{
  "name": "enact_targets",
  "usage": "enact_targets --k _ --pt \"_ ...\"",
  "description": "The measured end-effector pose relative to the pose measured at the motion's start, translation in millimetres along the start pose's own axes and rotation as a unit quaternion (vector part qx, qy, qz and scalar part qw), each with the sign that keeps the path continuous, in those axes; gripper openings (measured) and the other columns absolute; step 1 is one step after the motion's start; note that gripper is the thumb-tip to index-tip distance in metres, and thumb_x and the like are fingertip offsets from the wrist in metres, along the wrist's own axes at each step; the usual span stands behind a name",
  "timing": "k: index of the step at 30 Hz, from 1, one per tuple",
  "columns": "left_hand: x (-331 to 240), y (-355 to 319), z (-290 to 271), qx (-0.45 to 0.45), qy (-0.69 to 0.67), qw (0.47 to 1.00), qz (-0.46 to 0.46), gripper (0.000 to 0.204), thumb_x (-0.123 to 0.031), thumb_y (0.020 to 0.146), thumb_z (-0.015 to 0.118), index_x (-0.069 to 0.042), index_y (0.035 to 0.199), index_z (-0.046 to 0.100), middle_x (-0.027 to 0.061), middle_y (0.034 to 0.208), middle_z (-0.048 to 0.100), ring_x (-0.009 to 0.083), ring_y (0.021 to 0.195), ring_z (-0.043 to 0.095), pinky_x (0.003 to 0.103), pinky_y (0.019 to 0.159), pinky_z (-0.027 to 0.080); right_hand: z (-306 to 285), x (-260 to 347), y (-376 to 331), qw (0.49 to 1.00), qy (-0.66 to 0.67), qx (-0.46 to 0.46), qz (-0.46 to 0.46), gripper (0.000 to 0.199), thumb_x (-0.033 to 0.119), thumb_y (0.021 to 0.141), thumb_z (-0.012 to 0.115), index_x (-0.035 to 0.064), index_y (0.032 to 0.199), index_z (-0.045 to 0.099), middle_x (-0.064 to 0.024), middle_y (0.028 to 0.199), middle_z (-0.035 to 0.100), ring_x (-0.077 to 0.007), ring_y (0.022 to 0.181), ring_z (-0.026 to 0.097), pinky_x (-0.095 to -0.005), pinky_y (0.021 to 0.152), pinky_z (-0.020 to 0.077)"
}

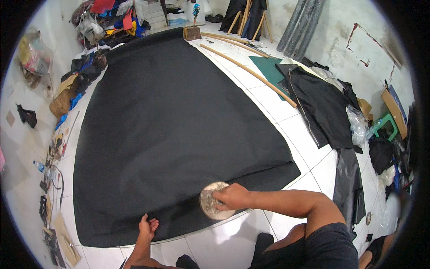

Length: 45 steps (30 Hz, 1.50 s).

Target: The person cuts a large piece of black material on the floor using shears, moving a wooden rod out of the way and smoothing the fabric by hand.

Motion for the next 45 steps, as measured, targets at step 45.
enact_targets --k 45 --pt "35.4 -17.4 -112.7 -0.150 0.398 0.881 0.207 0.047 -0.018 0.085 0.072 -0.004 0.126 0.052 0.0133 0.106 0.060 0.0243 0.089 0.057 0.038 0.066 0.050 67.7 -296.3 -375.0 0.731 0.059 -0.213 0.645 0.046 0.040 0.092 0.061 0.0029 0.118 0.066 -0.0222 0.113 0.066 -0.0370 0.109 0.062 -0.0444 0.095 0.0485"
Point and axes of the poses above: each hand's wrist, its own y-axis towards the middle knuckle, its own z-axis out of the palm, x = y × z, the point moved 3 cm from there along y, towards the middle knuckle
